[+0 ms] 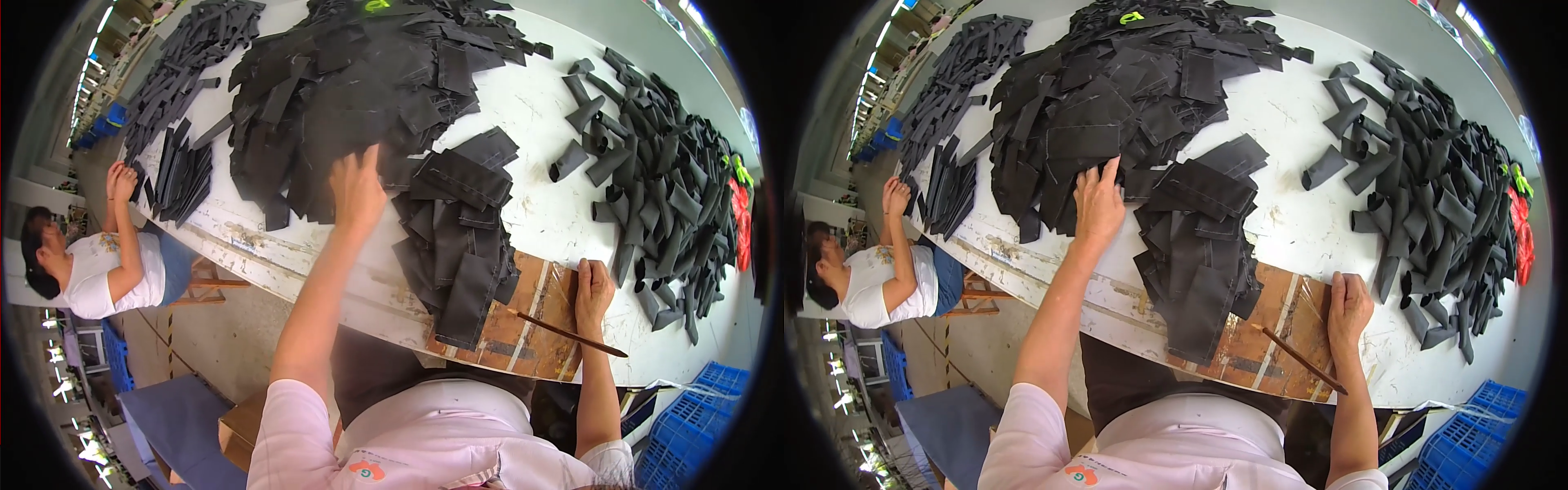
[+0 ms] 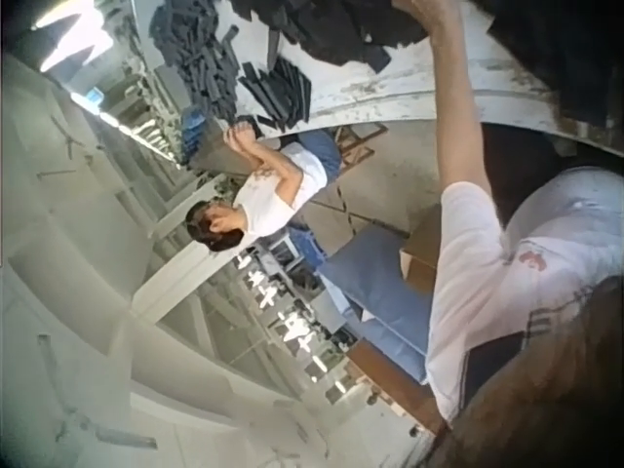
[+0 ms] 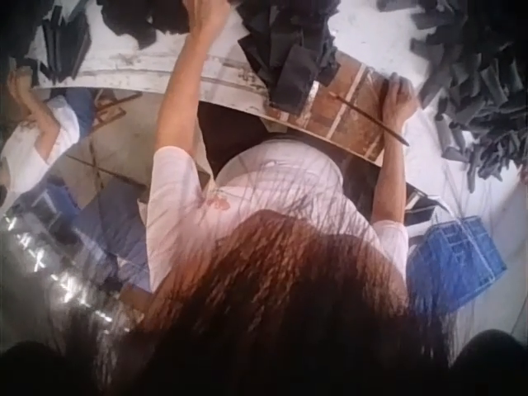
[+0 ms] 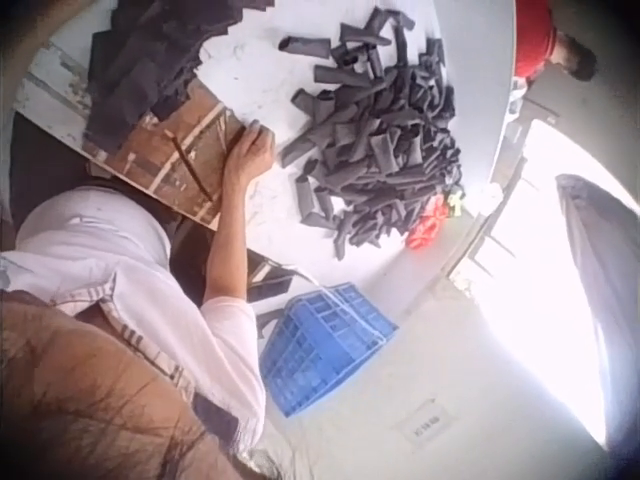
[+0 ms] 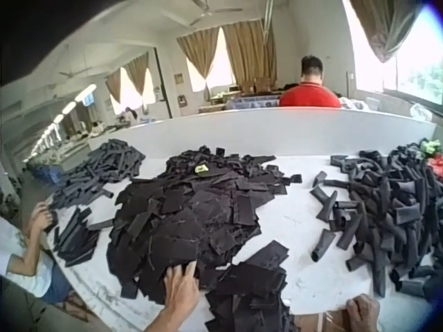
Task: Assembling or manipulating small black rubber/foam components at a workstation.
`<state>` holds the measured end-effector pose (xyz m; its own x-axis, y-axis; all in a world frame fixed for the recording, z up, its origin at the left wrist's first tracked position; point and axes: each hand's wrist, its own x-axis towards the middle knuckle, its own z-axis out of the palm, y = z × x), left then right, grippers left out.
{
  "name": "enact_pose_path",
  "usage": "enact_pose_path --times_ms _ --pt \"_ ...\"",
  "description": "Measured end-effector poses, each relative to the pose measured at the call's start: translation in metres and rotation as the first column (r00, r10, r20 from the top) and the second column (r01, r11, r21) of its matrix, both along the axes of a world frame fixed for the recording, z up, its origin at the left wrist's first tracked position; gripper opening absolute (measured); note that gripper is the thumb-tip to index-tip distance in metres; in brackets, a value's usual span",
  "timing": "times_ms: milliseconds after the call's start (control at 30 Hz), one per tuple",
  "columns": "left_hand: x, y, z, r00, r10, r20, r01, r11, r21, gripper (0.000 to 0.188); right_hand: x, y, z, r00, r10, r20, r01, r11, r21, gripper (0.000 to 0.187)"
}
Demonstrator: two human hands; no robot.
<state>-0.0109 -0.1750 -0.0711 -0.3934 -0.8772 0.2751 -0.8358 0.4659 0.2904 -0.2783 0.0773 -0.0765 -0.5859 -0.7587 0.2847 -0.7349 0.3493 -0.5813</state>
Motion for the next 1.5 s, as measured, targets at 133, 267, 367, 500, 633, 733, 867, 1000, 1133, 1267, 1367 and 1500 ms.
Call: enact_pose_path --times_ms 133,267,367,500,633,733,867,1000,1133,1267,1367,1500 --pt "-0.005 0.040 0.009 0.989 0.032 -0.147 -0.077 0.946 -0.315 0.019 -0.003 0.001 0.001 1.000 0.010 0.005 -0.009 1.000 -0.005 0.023" --pt "-0.027 0.043 0.025 0.947 -0.250 -0.204 0.205 0.954 -0.218 0.028 0.000 -0.001 0.003 0.999 -0.029 0.021 0.029 1.000 -0.012 0.026" --pt "-0.064 0.049 0.022 0.931 -0.258 -0.258 0.250 0.966 -0.061 0.046 -0.004 0.002 -0.001 1.000 -0.017 0.005 0.017 1.000 -0.024 0.027" --pt "-0.088 0.044 0.009 0.980 -0.196 -0.009 0.195 0.968 0.158 0.059 -0.003 0.002 -0.004 1.000 -0.012 0.007 0.012 1.000 -0.026 0.030" --pt "-0.095 0.028 0.000 0.988 -0.144 0.063 0.145 0.989 -0.012 0.017 -0.006 0.002 -0.009 1.000 0.001 -0.017 -0.002 0.999 -0.045 0.031" --pt "-0.084 0.008 -0.002 0.987 -0.162 -0.023 0.162 0.987 0.016 0.007 -0.006 0.002 -0.008 0.999 0.007 -0.043 -0.008 0.999 -0.036 0.031" --pt "-0.071 0.005 0.012 0.989 -0.145 -0.043 0.140 0.985 -0.097 0.005 -0.004 0.001 -0.007 0.999 0.002 -0.043 -0.004 0.999 -0.041 0.033" --pt "-0.050 0.036 0.046 0.987 -0.123 -0.105 0.088 0.954 -0.287 0.001 -0.006 0.005 -0.008 1.000 0.008 0.007 -0.007 0.999 -0.046 0.031" --pt "-0.029 0.080 0.045 0.981 -0.178 -0.071 0.149 0.941 -0.303 0.008 -0.008 0.010 -0.006 1.000 -0.005 -0.022 0.004 1.000 -0.021 0.031" --pt "0.007 0.113 0.013 0.971 -0.236 0.033 0.228 0.962 0.148 0.062 -0.013 0.007 -0.012 0.994 0.012 -0.110 -0.013 1.000 -0.005 0.026" --pt "0.044 0.122 0.023 0.971 -0.116 -0.209 0.130 0.990 0.056 0.059 0.000 -0.004 -0.004 0.996 0.016 -0.092 -0.017 1.000 -0.010 0.025" --pt "0.070 0.129 0.005 0.894 0.168 -0.415 -0.153 0.986 0.069 0.036 -0.002 -0.004 0.001 0.997 -0.025 -0.071 0.027 0.999 0.035 0.029"
